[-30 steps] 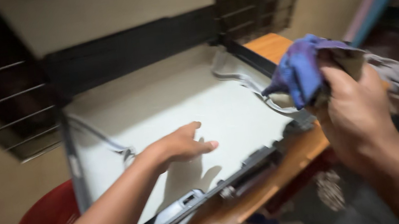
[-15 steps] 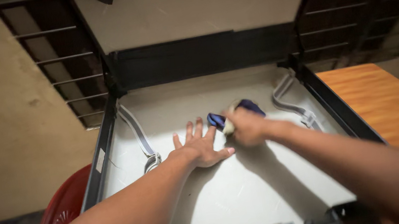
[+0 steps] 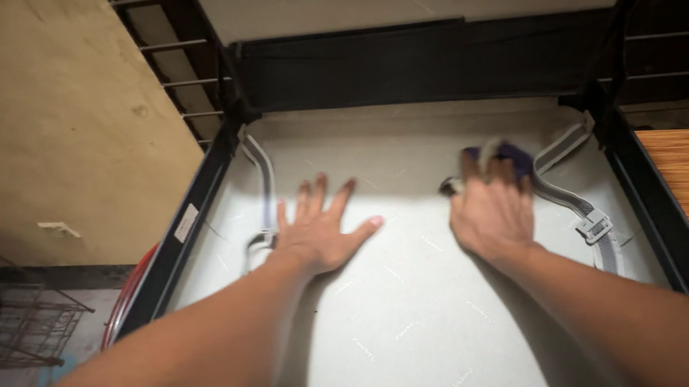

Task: The person opens a maroon suitcase placed on a wooden table and wipes the white interior lining with a blue cloth. The person moves around the room briefly to retrieve the cloth, then returns to wipe the suitcase interior repeatedly until the end of the clip.

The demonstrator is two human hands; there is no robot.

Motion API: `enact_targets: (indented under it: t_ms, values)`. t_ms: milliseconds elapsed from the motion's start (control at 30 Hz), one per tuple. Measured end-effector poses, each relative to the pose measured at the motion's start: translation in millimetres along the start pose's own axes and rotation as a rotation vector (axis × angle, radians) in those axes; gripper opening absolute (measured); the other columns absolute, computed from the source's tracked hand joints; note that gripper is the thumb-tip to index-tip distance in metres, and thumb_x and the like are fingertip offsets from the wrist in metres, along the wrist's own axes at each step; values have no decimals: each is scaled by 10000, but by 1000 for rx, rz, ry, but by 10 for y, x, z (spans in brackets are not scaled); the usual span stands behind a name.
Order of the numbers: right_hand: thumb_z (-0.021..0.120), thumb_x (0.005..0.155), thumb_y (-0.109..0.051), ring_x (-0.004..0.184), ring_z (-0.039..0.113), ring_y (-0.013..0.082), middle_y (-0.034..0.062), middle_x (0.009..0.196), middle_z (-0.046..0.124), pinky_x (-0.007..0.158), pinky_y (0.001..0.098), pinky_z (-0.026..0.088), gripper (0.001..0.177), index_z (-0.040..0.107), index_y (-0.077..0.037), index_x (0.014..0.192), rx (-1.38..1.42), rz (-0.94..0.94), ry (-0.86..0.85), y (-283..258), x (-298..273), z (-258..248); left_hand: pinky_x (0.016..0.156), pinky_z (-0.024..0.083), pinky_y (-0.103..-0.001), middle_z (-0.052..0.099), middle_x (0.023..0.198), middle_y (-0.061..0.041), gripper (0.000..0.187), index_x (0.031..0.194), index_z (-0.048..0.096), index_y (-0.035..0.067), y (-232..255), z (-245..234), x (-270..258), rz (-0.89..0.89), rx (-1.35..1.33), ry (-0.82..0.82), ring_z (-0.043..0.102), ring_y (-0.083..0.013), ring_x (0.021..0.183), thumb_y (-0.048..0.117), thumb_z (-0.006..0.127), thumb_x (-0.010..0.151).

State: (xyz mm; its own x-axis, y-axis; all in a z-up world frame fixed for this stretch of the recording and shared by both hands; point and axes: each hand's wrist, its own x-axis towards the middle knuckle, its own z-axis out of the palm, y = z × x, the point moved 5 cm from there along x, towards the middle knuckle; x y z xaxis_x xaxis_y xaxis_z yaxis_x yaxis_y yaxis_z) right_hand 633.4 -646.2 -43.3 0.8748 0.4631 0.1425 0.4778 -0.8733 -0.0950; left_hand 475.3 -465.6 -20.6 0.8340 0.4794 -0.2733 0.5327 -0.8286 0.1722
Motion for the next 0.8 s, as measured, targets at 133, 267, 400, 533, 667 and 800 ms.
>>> enact_targets:
  t_ms: [133, 267, 400, 533, 667, 800]
  values:
    - [475, 986, -404, 909, 706, 317, 196, 1035, 729, 894, 509, 615, 487, 605, -44, 1288, 10, 204, -12, 581, 275, 288, 1254, -47, -559, -58, 1726, -38, 873, 1629, 61, 386, -201, -35, -11, -30, 39, 84, -103, -240, 1586, 804, 211, 878]
    - [327, 999, -701, 755, 691, 200, 134, 1155, 725, 703, 354, 541, 777, 338, -166, 1562, -591, -71, 832, 652, 272, 76, 1248, -52, -534, -64, 1717, -45, 816, 1630, 45, 355, -261, 4, -32, -2, 43, 121, -90, -232, 1573, 740, 164, 921]
    - [431, 1060, -375, 723, 681, 287, 188, 925, 710, 772, 498, 609, 663, 199, -184, 1651, 114, 285, -221, 753, 506, 450, 1237, -62, -526, -55, 1704, -63, 816, 1628, 48, 309, -273, 2, -73, 45, 56, 117, -94, -249, 1563, 717, 160, 930]
    - [414, 1083, -368, 782, 701, 265, 202, 982, 766, 861, 479, 564, 441, 613, -21, 1268, 102, 135, -225, 119, 382, 371, 1239, -64, -532, 15, 1701, -97, 832, 1628, 106, 258, -290, -23, -111, 78, -4, 178, -59, -269, 1567, 716, 181, 937]
    - [402, 1055, -230, 1024, 695, 320, 221, 1120, 734, 974, 497, 536, 369, 635, -30, 1258, 160, -256, -139, -809, -4, 226, 1244, -61, -532, 59, 1694, -110, 824, 1616, 162, 246, -313, -40, -113, 88, -88, 213, -32, -276, 1567, 719, 147, 941]
    - [467, 994, -135, 1305, 485, 490, 336, 1463, 505, 1035, 628, 424, 479, 487, -24, 1459, 388, -714, -17, -1299, -382, -138, 1246, -57, -528, 90, 1688, -122, 845, 1607, 193, 213, -320, -35, -93, 95, -127, 233, -2, -265, 1571, 732, 143, 942]
